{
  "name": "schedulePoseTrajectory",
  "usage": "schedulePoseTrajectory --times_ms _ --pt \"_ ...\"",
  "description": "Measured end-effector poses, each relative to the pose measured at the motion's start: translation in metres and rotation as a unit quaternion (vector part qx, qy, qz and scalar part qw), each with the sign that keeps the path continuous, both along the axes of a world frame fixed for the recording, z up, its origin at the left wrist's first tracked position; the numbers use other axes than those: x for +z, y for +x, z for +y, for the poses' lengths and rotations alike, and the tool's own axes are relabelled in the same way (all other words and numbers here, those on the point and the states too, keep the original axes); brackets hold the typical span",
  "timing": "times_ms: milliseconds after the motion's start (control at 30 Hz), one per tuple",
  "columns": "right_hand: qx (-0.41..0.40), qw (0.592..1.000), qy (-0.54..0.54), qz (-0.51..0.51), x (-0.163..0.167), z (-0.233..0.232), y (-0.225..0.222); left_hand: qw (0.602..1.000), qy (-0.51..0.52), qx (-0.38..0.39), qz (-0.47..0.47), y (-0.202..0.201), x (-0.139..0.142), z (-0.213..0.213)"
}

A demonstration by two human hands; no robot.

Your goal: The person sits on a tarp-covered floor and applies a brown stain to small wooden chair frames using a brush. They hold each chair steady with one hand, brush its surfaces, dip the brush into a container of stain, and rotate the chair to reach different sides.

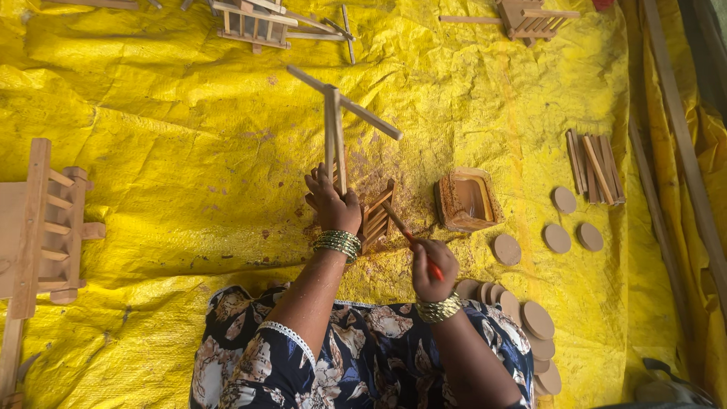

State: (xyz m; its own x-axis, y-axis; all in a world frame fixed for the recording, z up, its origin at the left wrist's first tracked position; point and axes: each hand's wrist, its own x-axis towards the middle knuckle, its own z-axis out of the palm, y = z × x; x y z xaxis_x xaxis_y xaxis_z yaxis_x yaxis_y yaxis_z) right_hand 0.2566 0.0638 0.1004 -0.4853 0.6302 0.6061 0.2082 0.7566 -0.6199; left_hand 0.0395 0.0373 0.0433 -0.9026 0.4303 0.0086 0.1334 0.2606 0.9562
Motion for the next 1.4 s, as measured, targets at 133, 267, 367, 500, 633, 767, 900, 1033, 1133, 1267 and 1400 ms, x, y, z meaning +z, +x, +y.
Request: schedulePoseTrajectory --times_ms 133,267,367,500,633,767,900,1033,1133,1267,1400 --pt "-0.021 0.999 0.008 -0.047 0.006 -0.004 -0.016 0.998 -0.037 -0.012 0.058 0.004 -0.002 -0.001" --pt "-0.047 0.991 0.105 -0.064 0.016 0.002 -0.01 0.996 -0.029 0.004 0.08 0.003 -0.005 0.002" --pt "-0.038 0.989 0.135 -0.047 0.021 -0.003 0.002 0.997 -0.044 0.018 0.054 0.0 -0.007 0.002" --pt "0.003 1.0 0.01 -0.016 0.017 -0.014 -0.005 0.998 -0.028 0.022 0.053 0.0 -0.008 0.002" --pt "-0.016 0.993 0.103 -0.048 0.015 -0.013 -0.015 0.998 -0.03 0.002 0.053 0.002 -0.006 0.001" --pt "-0.036 0.989 0.138 -0.045 0.019 -0.007 -0.004 0.999 -0.026 0.014 0.029 -0.003 -0.006 0.002" --pt "-0.011 0.997 0.05 -0.056 0.016 -0.012 -0.003 0.999 -0.01 0.009 0.032 -0.002 -0.011 0.004" --pt "-0.012 0.99 0.109 -0.087 0.011 -0.014 -0.019 0.996 -0.036 0.011 0.085 0.002 -0.015 0.005" --pt "-0.032 0.989 0.115 -0.087 0.017 -0.009 -0.017 0.997 -0.027 0.015 0.071 0.001 -0.016 0.006" --pt "-0.031 0.99 0.126 -0.053 0.023 -0.012 -0.001 0.997 -0.024 0.017 0.075 0.0 -0.016 0.007" --pt "-0.003 0.992 0.116 -0.059 0.007 -0.017 -0.006 0.997 -0.015 0.01 0.073 0.001 -0.017 0.006"
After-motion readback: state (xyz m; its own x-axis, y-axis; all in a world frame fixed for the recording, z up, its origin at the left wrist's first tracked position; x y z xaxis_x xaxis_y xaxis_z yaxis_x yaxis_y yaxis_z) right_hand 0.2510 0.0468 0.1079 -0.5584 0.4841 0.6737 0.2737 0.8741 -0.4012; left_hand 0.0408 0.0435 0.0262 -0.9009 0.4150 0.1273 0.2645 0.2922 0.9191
